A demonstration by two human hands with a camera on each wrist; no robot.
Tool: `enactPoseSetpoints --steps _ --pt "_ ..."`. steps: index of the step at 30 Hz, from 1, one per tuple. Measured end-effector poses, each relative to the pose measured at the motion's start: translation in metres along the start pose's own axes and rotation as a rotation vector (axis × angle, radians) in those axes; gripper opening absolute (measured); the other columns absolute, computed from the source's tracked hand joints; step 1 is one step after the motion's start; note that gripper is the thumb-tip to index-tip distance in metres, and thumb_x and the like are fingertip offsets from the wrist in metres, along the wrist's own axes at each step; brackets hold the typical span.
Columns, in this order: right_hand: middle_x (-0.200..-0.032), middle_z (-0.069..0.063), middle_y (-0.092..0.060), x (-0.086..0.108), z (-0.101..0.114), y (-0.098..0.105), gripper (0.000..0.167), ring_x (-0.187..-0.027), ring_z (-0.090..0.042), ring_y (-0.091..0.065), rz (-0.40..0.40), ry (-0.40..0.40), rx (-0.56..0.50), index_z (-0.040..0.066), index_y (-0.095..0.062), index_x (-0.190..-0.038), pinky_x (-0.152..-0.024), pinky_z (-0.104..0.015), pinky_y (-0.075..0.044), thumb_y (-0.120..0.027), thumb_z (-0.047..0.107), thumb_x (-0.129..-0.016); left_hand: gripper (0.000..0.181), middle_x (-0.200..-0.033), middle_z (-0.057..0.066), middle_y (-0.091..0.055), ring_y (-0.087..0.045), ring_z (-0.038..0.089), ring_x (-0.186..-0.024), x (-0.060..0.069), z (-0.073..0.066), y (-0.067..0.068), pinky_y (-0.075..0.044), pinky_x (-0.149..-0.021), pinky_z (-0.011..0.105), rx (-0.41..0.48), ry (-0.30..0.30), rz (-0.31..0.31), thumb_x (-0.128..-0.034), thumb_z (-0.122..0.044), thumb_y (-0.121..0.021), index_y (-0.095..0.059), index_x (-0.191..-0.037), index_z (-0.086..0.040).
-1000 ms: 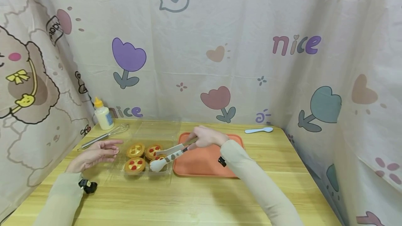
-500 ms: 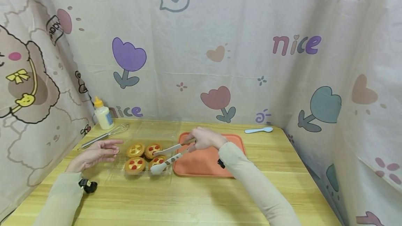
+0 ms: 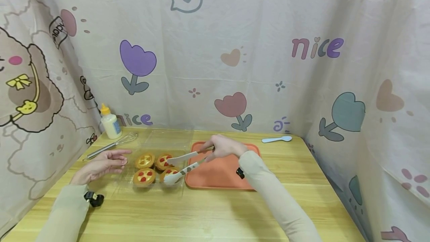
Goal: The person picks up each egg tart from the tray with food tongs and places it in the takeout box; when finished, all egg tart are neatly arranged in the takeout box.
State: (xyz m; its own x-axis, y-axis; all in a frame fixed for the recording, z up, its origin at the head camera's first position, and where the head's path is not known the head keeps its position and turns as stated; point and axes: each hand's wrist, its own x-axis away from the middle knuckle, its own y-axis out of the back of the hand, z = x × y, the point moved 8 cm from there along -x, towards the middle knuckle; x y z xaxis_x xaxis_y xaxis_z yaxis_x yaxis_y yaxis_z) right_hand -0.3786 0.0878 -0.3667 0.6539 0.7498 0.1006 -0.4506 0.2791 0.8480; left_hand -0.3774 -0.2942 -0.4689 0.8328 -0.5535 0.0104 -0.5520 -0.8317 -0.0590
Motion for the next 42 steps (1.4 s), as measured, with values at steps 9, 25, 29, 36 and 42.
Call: enactPoseSetpoints --steps 9,25,29,36,42 --pt "-0.124 0.001 -0.069 0.004 -0.012 0.001 0.038 -0.061 -0.01 -0.052 -0.023 0.004 -0.029 0.029 -0.071 -0.12 -0.055 -0.02 -0.045 -0.079 0.023 -0.083 0.043 -0.104 0.004 -0.07 -0.07 0.015 -0.091 -0.001 0.001 0.001 -0.062 -0.081 0.03 0.013 -0.006 0.014 -0.0997 0.005 -0.047 -0.046 -0.142 -0.002" --pt "-0.127 -0.005 -0.067 0.021 -0.032 -0.007 0.044 -0.067 -0.011 -0.053 -0.1 0.031 -0.093 0.02 -0.065 -0.13 -0.06 -0.02 -0.046 -0.075 0.027 -0.088 0.043 -0.105 0.005 -0.07 -0.069 0.016 -0.092 -0.001 0.002 0.002 -0.061 -0.083 0.032 -0.022 0.02 -0.017 -0.0992 0.002 -0.05 -0.049 -0.141 -0.005" --pt "-0.128 -0.003 -0.067 0.026 -0.038 -0.011 0.045 -0.071 -0.011 -0.056 -0.119 0.006 -0.142 0.019 -0.064 -0.132 -0.062 -0.021 -0.047 -0.074 0.027 -0.088 0.043 -0.105 0.005 -0.07 -0.069 0.016 -0.092 -0.001 0.003 0.002 -0.061 -0.082 0.032 -0.032 0.024 -0.025 -0.0991 0.002 -0.051 -0.049 -0.141 -0.005" --pt "-0.118 0.007 -0.071 0.038 -0.048 -0.011 0.046 -0.066 -0.011 -0.049 -0.212 -0.051 -0.177 0.023 -0.064 -0.132 -0.057 -0.021 -0.04 -0.075 0.03 -0.088 0.044 -0.105 0.006 -0.07 -0.069 0.016 -0.091 -0.001 0.005 0.003 -0.062 -0.082 0.032 -0.025 0.042 -0.042 -0.0985 0.002 -0.052 -0.047 -0.142 -0.004" --pt "-0.101 0.0 -0.071 0.052 -0.057 -0.01 0.047 -0.072 -0.012 -0.053 -0.296 -0.087 -0.202 0.023 -0.065 -0.13 -0.06 -0.022 -0.044 -0.076 0.035 -0.086 0.045 -0.105 0.006 -0.07 -0.069 0.016 -0.092 -0.001 0.003 0.003 -0.061 -0.082 0.031 -0.014 0.024 -0.009 -0.0993 0.003 -0.05 -0.044 -0.144 -0.001"
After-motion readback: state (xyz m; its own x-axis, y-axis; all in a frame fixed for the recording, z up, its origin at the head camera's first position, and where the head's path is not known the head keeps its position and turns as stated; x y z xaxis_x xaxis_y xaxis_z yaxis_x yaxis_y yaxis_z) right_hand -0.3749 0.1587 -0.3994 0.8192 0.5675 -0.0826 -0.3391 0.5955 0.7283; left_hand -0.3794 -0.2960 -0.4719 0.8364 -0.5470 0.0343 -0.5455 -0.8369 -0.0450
